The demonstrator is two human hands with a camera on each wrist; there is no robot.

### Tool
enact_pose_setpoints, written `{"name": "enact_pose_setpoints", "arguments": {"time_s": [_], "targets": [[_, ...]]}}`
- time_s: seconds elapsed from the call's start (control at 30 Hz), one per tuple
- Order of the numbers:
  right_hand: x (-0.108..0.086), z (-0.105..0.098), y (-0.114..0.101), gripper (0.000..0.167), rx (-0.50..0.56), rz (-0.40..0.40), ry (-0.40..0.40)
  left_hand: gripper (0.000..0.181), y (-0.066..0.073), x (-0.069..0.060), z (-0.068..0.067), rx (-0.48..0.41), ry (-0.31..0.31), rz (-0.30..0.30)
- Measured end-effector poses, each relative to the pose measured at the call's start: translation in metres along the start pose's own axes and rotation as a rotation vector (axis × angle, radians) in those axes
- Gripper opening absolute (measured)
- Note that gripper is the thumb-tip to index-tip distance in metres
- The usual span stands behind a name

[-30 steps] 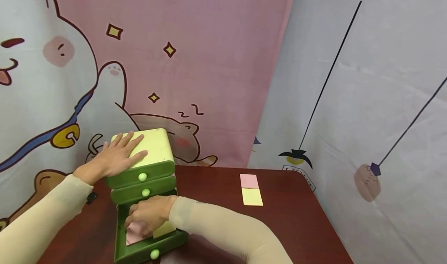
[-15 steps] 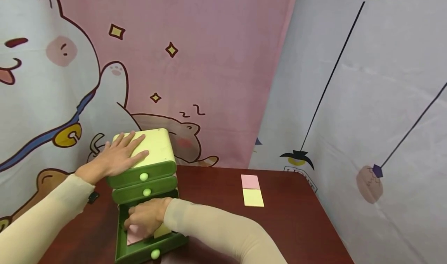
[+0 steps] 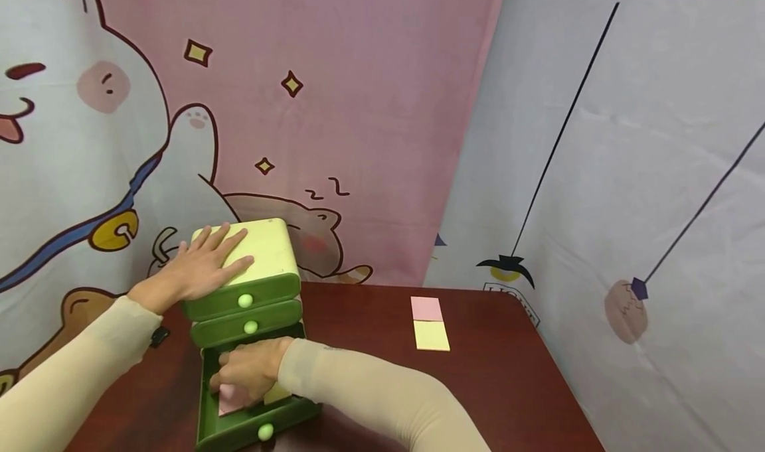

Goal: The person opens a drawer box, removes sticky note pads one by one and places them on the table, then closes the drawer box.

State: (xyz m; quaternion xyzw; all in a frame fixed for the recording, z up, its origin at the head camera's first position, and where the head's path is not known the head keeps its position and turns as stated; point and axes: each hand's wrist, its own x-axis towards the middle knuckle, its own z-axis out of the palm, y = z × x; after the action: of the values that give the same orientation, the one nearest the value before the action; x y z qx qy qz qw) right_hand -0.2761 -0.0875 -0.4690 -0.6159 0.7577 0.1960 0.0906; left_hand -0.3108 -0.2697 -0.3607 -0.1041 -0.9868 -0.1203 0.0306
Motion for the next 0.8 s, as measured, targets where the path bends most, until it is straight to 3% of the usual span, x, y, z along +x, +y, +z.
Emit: {"name": "enact_pose_setpoints", "arguments": {"time_s": [0.27,0.6,0.8], "targets": [[-0.002,-0.004,0.002,0.076,-0.006,0.007,-0.030,0.097,-0.002,0.001,0.001,0.004,0.000,0.002],[-0.016,-0.010,0.008,0.078,0.044,0.021,0.040,0.096,0.000,0.001,-0.002,0.013,-0.007,0.003],[-0.034,-0.010,0.009,0.078,0.117,-0.002,0.133,0.096,0.000,0.000,-0.001,0.018,-0.005,0.003]]}}
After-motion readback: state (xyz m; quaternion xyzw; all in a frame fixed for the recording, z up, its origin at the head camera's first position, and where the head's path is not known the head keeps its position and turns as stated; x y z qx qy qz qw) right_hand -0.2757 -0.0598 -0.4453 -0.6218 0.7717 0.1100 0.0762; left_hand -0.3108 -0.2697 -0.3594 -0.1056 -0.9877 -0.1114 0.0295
